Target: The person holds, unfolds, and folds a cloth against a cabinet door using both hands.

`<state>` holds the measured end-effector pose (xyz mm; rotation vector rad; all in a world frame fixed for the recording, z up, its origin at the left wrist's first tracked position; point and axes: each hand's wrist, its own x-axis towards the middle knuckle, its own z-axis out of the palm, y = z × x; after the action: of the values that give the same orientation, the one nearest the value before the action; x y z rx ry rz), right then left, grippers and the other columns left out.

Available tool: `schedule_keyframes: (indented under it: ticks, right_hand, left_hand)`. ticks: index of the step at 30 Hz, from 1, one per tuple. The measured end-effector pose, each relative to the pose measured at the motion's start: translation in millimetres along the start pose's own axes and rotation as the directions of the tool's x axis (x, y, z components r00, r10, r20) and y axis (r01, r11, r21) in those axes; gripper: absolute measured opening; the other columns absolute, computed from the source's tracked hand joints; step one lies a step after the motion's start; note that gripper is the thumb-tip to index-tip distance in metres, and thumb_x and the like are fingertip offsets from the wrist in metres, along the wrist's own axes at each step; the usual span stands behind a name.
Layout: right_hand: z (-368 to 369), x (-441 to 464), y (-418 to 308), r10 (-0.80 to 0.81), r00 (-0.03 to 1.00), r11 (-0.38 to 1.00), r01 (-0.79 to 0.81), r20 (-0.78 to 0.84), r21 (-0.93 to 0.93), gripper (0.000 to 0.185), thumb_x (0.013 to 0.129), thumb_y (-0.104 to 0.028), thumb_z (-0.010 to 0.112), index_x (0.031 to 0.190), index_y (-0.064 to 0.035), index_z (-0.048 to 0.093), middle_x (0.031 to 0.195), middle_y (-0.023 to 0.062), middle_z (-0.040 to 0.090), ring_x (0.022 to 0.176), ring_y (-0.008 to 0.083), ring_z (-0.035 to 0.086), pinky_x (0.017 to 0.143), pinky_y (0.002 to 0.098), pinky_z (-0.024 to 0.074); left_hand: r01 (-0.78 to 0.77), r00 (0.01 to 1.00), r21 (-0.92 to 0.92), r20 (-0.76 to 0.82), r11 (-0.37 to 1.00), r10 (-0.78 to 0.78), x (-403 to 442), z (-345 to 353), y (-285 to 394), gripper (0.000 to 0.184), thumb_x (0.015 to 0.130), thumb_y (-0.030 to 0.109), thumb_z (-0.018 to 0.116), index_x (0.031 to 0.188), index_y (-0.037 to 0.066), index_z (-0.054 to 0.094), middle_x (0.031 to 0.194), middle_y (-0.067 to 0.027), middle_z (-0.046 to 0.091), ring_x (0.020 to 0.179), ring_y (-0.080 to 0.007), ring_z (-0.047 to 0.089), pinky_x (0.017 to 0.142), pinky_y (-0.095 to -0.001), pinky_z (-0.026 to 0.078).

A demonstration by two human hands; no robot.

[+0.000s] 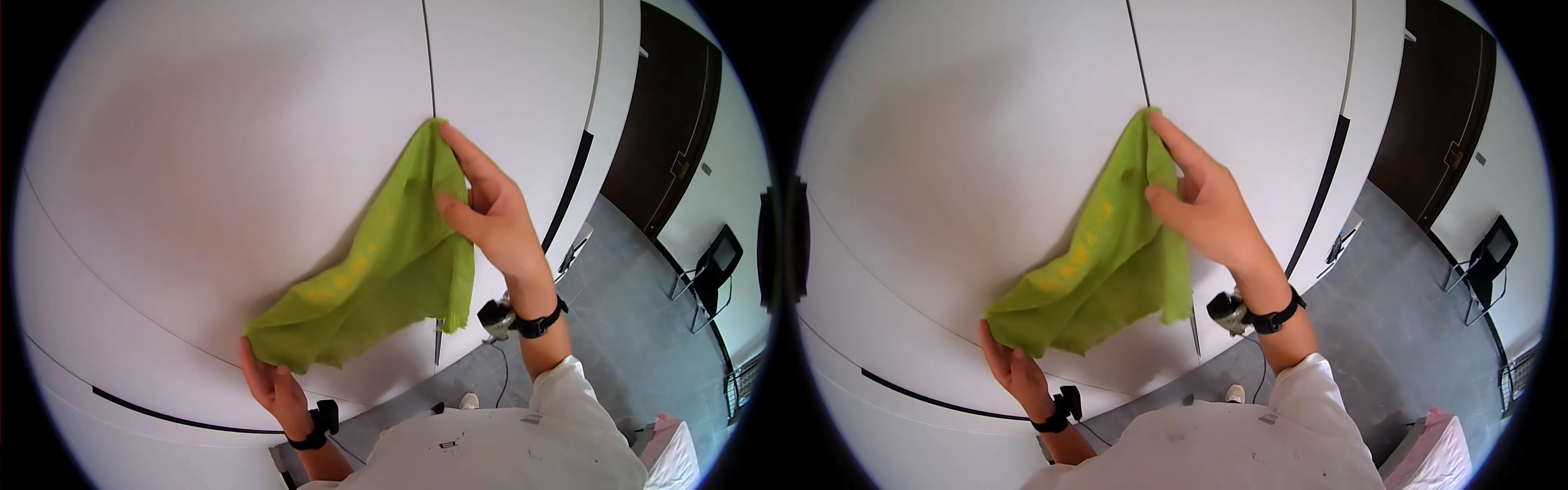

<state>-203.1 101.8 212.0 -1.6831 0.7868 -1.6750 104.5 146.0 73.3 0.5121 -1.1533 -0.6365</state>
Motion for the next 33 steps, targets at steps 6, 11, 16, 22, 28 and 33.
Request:
schedule_keyframes:
  ticks: [6, 11, 16, 22, 28, 33]
  right_hand:
    - [6, 0, -3, -0.026, 0.999, 0.993, 0.030, -0.038, 0.118, 0.068, 0.081, 0.008, 0.054, 0.143, -0.0040, 0.029, 0.126, 0.0011, 0.054, 0.062, -0.0006, 0.042, 0.056, 0.0165, 0.0374]
    - [5, -14, 5, -0.164, 0.968, 0.985, 0.170, -0.188, 0.016, 0.053, 0.082, 0.005, 0.060, 0.132, -0.0041, 0.045, 0.100, 0.0027, 0.064, 0.059, 0.0013, 0.046, 0.052, 0.0170, 0.0371]
    - [1, -50, 57, -0.440, 0.802, 0.888, 0.320, -0.404, -0.331, 0.012, 0.077, 0.003, 0.068, 0.088, -0.0013, 0.063, 0.080, 0.0035, 0.064, 0.052, 0.0050, 0.045, 0.046, 0.0186, 0.0356]
    - [-5, -16, 73, -0.353, 0.864, 0.916, 0.240, -0.360, -0.321, 0.019, 0.077, 0.001, 0.069, 0.094, -0.0023, 0.061, 0.078, 0.0062, 0.062, 0.059, 0.0100, 0.051, 0.053, 0.0227, 0.0432]
    - [-21, -6, 69, -0.110, 0.973, 0.992, 0.120, -0.204, 0.034, 0.018, 0.080, 0.000, 0.069, 0.096, -0.0004, 0.061, 0.089, 0.0045, 0.063, 0.078, 0.0101, 0.060, 0.069, 0.0227, 0.0503]
    - [-23, -4, 77, -0.154, 0.975, 0.985, 0.164, -0.161, 0.052, 0.017, 0.081, 0.000, 0.068, 0.096, 0.0000, 0.061, 0.090, 0.0036, 0.063, 0.079, 0.0098, 0.060, 0.070, 0.0231, 0.0510]
  left_hand:
    - [0.073, 0.997, -0.043, 0.024, 0.996, -0.072, 0, 4, 6, 0.054, 0.085, -0.003, 0.047, 0.137, -0.007, 0.033, 0.131, -0.0197, 0.048, 0.119, -0.0262, 0.049, 0.101, -0.0387, 0.036]
    - [0.071, 0.995, -0.075, -0.059, 0.995, -0.076, 1, 6, 4, 0.039, 0.086, 0.000, 0.052, 0.124, -0.006, 0.048, 0.120, -0.0178, 0.055, 0.108, -0.0210, 0.055, 0.093, -0.0332, 0.042]
    - [0.049, 0.999, 0.141, 0.012, 0.989, -0.051, -27, 10, 1, 0.032, 0.081, -0.002, 0.061, 0.113, -0.004, 0.056, 0.105, -0.0127, 0.062, 0.092, -0.0165, 0.060, 0.083, -0.0293, 0.047]
    - [0.112, 0.987, 0.342, -0.146, 0.933, -0.065, -46, 28, 1, 0.036, 0.081, -0.001, 0.064, 0.115, -0.004, 0.055, 0.106, -0.0112, 0.062, 0.092, -0.0167, 0.059, 0.083, -0.0294, 0.047]
    - [-0.033, 0.904, 0.116, -0.421, 0.993, 0.080, -22, 38, 17, 0.041, 0.090, 0.001, 0.053, 0.129, -0.002, 0.042, 0.118, -0.0116, 0.056, 0.104, -0.0197, 0.055, 0.090, -0.0336, 0.046]
    - [-0.072, 0.930, 0.086, -0.355, 0.994, 0.098, -34, 1, 15, 0.044, 0.087, 0.000, 0.057, 0.128, 0.000, 0.044, 0.116, -0.0110, 0.057, 0.103, -0.0201, 0.056, 0.090, -0.0335, 0.046]
